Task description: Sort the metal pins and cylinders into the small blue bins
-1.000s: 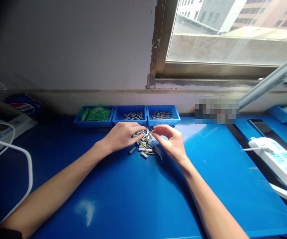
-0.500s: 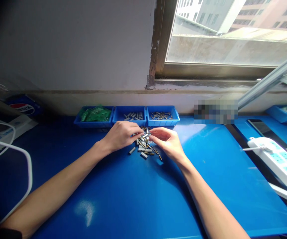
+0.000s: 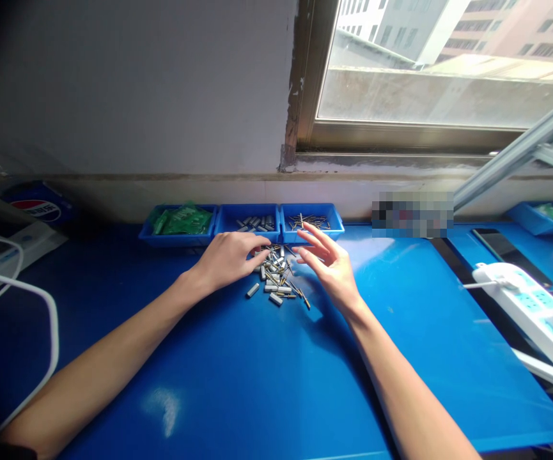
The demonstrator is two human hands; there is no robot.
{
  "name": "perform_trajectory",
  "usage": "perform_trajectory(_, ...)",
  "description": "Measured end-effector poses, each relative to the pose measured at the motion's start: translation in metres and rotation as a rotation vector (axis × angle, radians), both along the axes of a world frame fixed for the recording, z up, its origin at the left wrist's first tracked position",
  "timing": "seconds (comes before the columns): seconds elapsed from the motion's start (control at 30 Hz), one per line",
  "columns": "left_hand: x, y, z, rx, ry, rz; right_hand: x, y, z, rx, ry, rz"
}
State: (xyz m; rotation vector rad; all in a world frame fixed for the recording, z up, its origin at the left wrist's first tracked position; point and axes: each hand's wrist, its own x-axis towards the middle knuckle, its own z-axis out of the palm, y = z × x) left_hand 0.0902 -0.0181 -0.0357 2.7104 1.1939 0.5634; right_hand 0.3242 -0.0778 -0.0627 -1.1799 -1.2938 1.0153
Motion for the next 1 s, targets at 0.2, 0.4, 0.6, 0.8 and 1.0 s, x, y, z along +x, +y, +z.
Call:
perform_trajectory(0.2, 0.002, -0.003, 0.002, 0.000, 0.021, -0.010, 0.000, 0.004, -0.011, 0.174, -0.541, 0.000)
perform_trajectory(0.4, 0.002, -0.004, 0.004, 0.002, 0.022, -0.005, 0.003, 0.007, -0.022, 0.299, -0.828, 0.145)
perform_trajectory(0.6, 0.002, -0.004, 0.006, -0.028, 0.031, 0.004, 0.009, 0.005, -0.024, 0.335, -0.951, 0.062)
perform_trajectory(0.8, 0.002, -0.005, 0.008, -0.053, 0.048, 0.009, 0.017, 0.007, -0.028, 0.329, -1.032, -0.049)
perform_trajectory(1.0, 0.003, -0.005, 0.007, -0.054, 0.056, 0.001, 0.020, 0.012, -0.030, 0.276, -1.160, 0.037)
